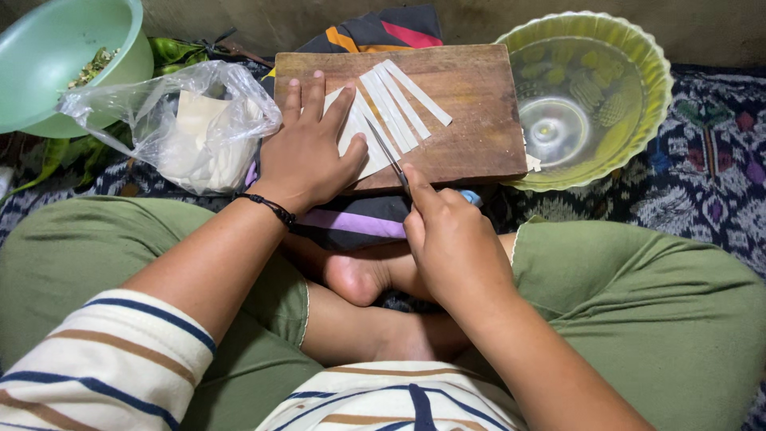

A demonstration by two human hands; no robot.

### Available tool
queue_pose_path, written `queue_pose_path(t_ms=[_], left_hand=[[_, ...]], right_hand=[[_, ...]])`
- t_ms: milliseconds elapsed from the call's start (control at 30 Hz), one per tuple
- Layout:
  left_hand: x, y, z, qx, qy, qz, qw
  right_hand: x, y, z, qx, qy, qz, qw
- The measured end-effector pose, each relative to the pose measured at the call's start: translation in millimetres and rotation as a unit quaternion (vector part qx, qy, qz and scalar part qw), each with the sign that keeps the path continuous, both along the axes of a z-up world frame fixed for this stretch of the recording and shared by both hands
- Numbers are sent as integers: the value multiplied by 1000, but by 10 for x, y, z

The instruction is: The person sits cross-legged on the floor and uses a knife to cut a white block of food into thin strips and then into small pieces on a wooden cutting board.

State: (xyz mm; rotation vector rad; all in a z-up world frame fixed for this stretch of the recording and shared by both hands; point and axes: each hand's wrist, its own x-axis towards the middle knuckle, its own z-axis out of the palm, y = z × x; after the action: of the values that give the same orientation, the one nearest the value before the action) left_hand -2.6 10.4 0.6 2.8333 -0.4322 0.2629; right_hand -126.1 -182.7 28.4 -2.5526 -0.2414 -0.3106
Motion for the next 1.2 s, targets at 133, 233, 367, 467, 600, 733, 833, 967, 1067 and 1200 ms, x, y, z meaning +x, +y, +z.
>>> queue_pose_path(t_ms=[133, 233, 367, 467, 600, 733, 833, 967, 1067, 1200], left_hand=[[-11, -2, 18, -6, 8, 0, 1000], [-14, 0, 17, -5, 5, 0, 1000], [-12, -1, -6, -3, -3, -6, 1000], [-7, 8, -34, -3, -11, -10, 1000], [-5, 6, -57, -1, -8, -8, 1000], [-6, 4, -41, -4, -8, -11, 1000], [-20, 5, -16, -5, -1, -10, 1000], [-25, 13, -4, -3, 1, -8, 1000], [-12, 33, -39, -6, 6, -11, 1000], [63, 66, -132, 2, 11, -19, 1000]], right_hand=[[-64, -6, 24, 5, 24, -10, 1000], [-90, -11, 31, 12, 26, -9, 1000], [-99, -19, -8, 26, 19, -6, 999], [-100, -12, -62, 25, 19, -10, 999], [-85, -27, -140, 23, 7, -5, 1000], [-38, -32, -204, 27, 19, -12, 999], [-16, -18, -231, 57, -13, -8, 998], [16, 48, -215, 114, -145, 26, 983], [124, 137, -141, 173, -92, 11, 980], [214, 394, -38, 224, 88, 7, 971]])
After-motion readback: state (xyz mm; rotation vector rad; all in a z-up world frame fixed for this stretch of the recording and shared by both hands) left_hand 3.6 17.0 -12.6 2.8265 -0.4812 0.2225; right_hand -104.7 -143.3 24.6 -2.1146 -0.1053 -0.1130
